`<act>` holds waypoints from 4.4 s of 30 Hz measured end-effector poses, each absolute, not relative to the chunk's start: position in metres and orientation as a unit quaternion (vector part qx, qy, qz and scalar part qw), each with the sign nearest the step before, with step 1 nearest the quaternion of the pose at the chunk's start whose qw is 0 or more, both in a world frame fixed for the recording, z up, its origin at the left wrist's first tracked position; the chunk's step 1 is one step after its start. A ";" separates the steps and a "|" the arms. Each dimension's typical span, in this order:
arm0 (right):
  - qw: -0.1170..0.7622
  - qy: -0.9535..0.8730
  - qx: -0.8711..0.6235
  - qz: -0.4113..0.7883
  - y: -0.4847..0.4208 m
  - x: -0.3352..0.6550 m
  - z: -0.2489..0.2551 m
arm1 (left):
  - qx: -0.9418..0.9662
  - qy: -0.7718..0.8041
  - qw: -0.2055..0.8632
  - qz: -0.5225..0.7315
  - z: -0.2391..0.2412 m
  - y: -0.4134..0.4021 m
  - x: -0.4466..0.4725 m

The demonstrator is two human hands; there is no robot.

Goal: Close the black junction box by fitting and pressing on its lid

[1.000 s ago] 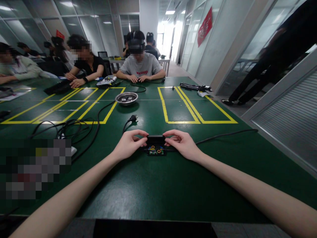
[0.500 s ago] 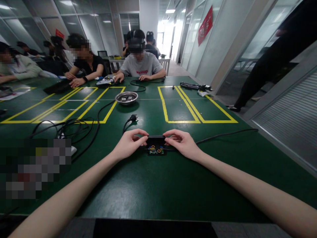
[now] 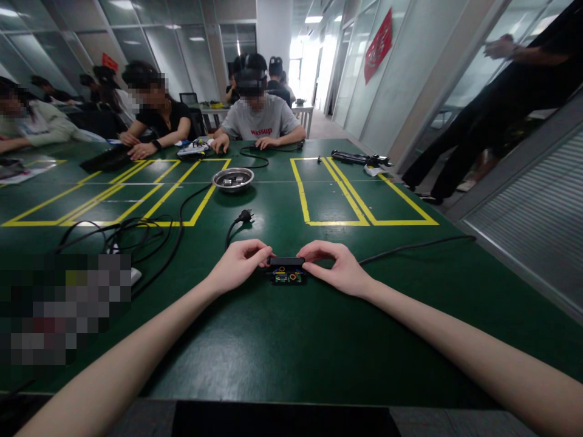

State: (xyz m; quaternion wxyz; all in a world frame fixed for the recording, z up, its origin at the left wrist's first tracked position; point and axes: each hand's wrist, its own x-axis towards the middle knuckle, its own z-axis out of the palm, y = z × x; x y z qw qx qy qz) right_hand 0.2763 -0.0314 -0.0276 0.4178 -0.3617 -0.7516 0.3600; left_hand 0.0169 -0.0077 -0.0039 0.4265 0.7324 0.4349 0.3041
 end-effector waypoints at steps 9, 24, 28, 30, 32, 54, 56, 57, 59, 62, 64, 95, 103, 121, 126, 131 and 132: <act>0.411 -0.837 -0.268 0.243 -0.032 0.281 -0.025 | 0.731 0.421 0.455 0.285 -0.008 -0.009 0.016; 0.357 -0.892 -0.229 0.159 -0.030 0.285 -0.026 | 0.769 0.410 0.416 0.260 -0.004 -0.012 0.017; 0.348 -0.889 -0.238 0.180 -0.029 0.286 -0.026 | 0.772 0.409 0.408 0.264 -0.004 -0.012 0.018; 0.338 -0.887 -0.249 0.193 -0.028 0.286 -0.027 | 0.775 0.408 0.405 0.263 -0.004 -0.013 0.019; 0.328 -0.888 -0.254 0.198 -0.027 0.287 -0.028 | 0.777 0.408 0.401 0.262 -0.004 -0.014 0.020; 0.319 -0.901 -0.268 0.120 -0.032 0.276 -0.027 | 0.781 0.464 0.318 0.272 -0.018 -0.014 0.047; 0.328 -0.892 -0.280 0.137 -0.032 0.275 -0.027 | 0.784 0.471 0.304 0.266 -0.018 -0.014 0.049; 0.332 -0.886 -0.287 0.149 -0.032 0.275 -0.027 | 0.786 0.473 0.298 0.265 -0.018 -0.014 0.049; 0.334 -0.875 -0.302 0.179 -0.031 0.274 -0.027 | 0.788 0.475 0.290 0.264 -0.018 -0.014 0.048; 0.329 -0.859 -0.318 0.229 -0.031 0.275 -0.026 | 0.790 0.468 0.299 0.261 -0.018 -0.013 0.045; 0.326 -0.852 -0.325 0.251 -0.031 0.276 -0.026 | 0.789 0.459 0.317 0.260 -0.017 -0.013 0.042; 0.272 -0.899 -0.309 0.149 -0.041 0.271 -0.025 | 0.931 0.326 0.073 0.150 -0.010 -0.029 0.035; 0.268 -0.906 -0.310 0.110 -0.041 0.276 -0.024 | 0.933 0.292 0.098 0.183 -0.010 -0.025 0.026; 0.266 -0.940 -0.207 -0.057 -0.042 0.279 -0.021 | 0.857 0.398 0.278 0.172 0.005 -0.036 0.033; 0.232 -0.937 -0.241 -0.104 -0.045 0.281 -0.024 | 0.841 0.369 0.327 0.222 0.000 -0.034 0.031; 0.303 -0.878 -0.369 -0.038 -0.020 0.304 -0.026 | 0.870 0.298 0.102 0.380 -0.006 -0.032 0.026; 0.337 -0.851 -0.402 -0.028 -0.011 0.314 -0.024 | 0.873 0.290 0.085 0.384 -0.007 -0.032 0.026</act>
